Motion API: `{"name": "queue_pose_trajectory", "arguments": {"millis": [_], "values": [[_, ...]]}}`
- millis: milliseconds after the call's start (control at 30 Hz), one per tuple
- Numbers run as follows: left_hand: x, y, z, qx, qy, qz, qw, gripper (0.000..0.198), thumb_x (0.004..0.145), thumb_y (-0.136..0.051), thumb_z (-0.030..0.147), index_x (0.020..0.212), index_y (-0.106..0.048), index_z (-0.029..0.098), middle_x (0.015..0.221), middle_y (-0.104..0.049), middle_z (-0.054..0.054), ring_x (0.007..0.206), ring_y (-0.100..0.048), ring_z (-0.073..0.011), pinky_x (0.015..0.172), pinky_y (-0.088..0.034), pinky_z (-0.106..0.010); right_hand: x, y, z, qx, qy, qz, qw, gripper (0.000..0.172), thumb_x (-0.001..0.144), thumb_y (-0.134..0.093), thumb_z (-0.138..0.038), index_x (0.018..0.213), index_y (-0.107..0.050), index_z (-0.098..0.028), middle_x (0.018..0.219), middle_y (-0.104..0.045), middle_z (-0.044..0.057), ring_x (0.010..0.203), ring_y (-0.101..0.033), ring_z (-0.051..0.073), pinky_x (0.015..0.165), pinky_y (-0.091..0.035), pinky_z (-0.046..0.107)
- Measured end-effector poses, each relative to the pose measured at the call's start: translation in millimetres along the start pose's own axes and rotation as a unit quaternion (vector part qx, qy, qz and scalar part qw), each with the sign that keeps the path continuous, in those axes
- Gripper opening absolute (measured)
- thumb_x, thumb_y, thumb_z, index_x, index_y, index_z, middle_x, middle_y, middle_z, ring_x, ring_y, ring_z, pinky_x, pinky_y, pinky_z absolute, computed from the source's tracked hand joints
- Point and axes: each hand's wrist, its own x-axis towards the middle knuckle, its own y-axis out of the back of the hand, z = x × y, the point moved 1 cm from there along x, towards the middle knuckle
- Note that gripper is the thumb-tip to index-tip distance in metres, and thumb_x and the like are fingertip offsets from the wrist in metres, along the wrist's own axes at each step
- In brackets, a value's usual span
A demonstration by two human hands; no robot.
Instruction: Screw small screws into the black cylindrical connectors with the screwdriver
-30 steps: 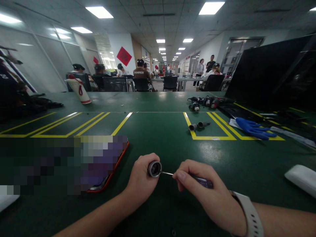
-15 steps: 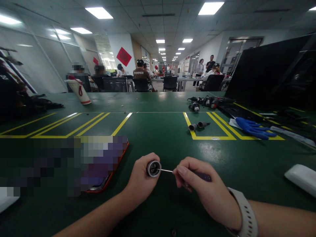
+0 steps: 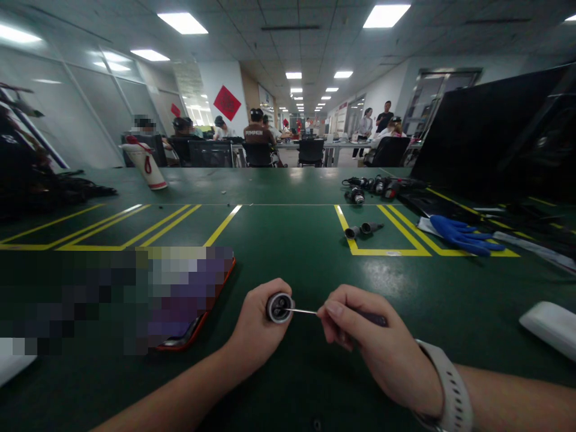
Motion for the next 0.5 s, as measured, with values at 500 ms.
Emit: {"name": "queue_pose_trajectory", "arguments": {"millis": [500], "values": [[-2,-1.0,-1,0.073,-0.010,-0.005,0.997,0.011,0.066,-0.049,0.009,0.061,-0.047,0.018,0.058,-0.049,0.003,0.057,-0.046,-0.0141,0.055,-0.033,-0.025,-2,-2,-11,-0.105,0.026,-0.001,0.994,0.025,0.085,-0.051,-0.032,0.067,-0.059,-0.016,0.060,-0.054,-0.001,0.056,-0.047,0.010,0.052,-0.035,0.023]]}}
